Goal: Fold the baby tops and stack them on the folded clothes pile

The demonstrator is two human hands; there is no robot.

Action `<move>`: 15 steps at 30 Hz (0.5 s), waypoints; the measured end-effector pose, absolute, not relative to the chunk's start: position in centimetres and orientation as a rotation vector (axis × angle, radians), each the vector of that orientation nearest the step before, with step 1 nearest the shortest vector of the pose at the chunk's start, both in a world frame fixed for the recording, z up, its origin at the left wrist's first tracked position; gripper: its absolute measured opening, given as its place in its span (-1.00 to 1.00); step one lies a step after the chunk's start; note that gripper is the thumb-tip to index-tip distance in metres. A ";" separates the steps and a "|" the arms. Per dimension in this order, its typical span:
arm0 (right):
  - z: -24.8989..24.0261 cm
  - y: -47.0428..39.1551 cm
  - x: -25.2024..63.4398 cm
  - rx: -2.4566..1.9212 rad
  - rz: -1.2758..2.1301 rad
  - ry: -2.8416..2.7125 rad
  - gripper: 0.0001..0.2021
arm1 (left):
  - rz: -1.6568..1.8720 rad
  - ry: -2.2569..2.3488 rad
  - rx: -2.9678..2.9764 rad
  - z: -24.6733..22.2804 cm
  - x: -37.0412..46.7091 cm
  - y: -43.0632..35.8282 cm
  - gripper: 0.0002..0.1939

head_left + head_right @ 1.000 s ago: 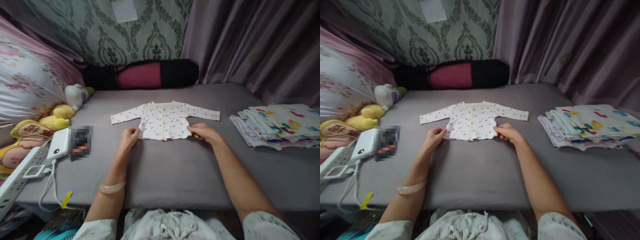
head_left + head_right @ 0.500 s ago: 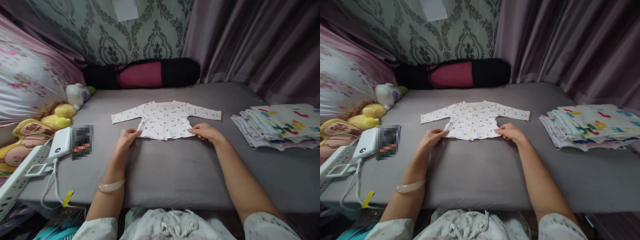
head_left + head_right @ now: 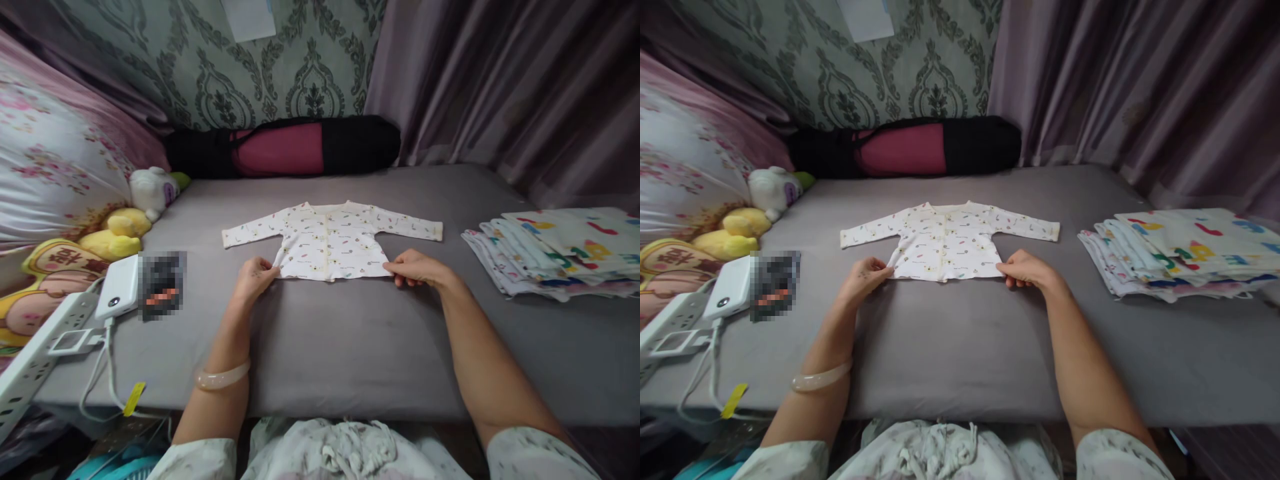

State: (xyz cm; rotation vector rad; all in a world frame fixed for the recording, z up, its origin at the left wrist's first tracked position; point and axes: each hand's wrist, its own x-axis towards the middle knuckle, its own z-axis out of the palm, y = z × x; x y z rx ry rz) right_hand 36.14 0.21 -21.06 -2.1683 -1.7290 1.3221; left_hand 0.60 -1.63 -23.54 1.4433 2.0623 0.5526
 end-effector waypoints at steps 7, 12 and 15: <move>-21.4 0.6 35.3 -2.031 0.448 -2.012 -0.68 | 0.766 2.140 1.959 -24.3 2.1 -1.6 -0.78; -23.7 0.7 30.6 -1.497 0.154 -2.366 -0.49 | 0.581 1.549 2.489 -25.9 5.2 -1.5 -0.61; -25.4 0.8 29.3 -1.567 0.154 -2.511 -0.40 | 0.331 1.573 2.498 -26.9 6.1 -1.6 -0.49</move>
